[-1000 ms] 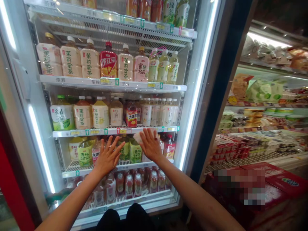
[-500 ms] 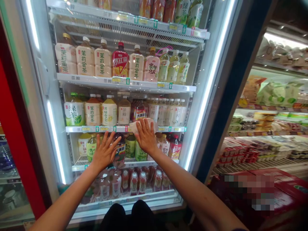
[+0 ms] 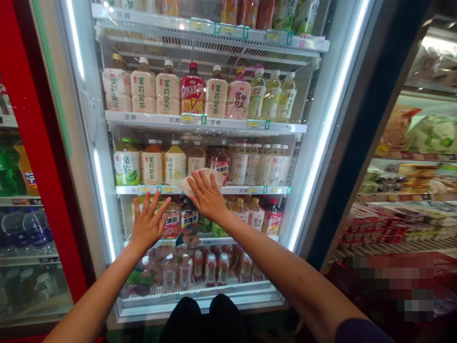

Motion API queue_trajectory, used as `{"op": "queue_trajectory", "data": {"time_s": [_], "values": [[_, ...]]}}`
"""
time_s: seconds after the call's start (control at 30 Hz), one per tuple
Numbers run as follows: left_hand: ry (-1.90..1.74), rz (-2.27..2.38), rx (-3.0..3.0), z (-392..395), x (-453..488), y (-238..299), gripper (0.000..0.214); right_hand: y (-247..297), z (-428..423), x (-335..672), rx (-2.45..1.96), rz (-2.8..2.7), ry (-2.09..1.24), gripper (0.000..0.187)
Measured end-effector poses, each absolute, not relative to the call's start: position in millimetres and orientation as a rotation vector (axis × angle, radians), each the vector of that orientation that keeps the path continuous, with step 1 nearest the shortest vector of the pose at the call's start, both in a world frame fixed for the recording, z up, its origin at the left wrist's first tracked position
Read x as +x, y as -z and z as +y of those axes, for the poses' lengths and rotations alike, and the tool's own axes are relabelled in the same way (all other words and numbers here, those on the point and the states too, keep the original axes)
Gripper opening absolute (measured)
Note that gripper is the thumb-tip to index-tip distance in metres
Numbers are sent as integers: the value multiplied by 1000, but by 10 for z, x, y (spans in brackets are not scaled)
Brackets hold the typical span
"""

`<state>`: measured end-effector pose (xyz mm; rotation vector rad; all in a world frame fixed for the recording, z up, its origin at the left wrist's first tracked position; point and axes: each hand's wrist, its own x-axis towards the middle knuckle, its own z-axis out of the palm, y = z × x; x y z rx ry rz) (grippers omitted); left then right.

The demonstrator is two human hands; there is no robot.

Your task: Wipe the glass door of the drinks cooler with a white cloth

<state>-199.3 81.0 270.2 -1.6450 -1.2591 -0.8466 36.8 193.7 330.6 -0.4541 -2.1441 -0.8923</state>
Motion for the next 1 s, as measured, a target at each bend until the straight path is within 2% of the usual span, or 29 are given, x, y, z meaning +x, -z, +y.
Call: {"op": "queue_trajectory", "data": {"time_s": [0.17,0.37,0.57,0.73,0.93,1.0], "values": [[871,-1276,-1616,721,-2152,-2706,75,-3154,1828,153,-110,-2357,1015,57],[879,-1303,-1608,638,-2362,-2700,75,-3432,1748,-182,-411,-2178,906,69],[905,-1349,-1576,543,-2523,-2649,76,-3357,1610,-380,-99,-2497,1179,60],[926,-1398,-1547,481,-2638,-2590,75,-3466,1527,-611,-378,-2324,1068,68],[941,-1428,-1528,421,-2764,-2526,76,-3420,1421,-900,-120,-2447,1229,59],[948,-1430,-1524,405,-2808,-2506,77,-3450,1390,-998,-201,-2421,1209,62]]}}
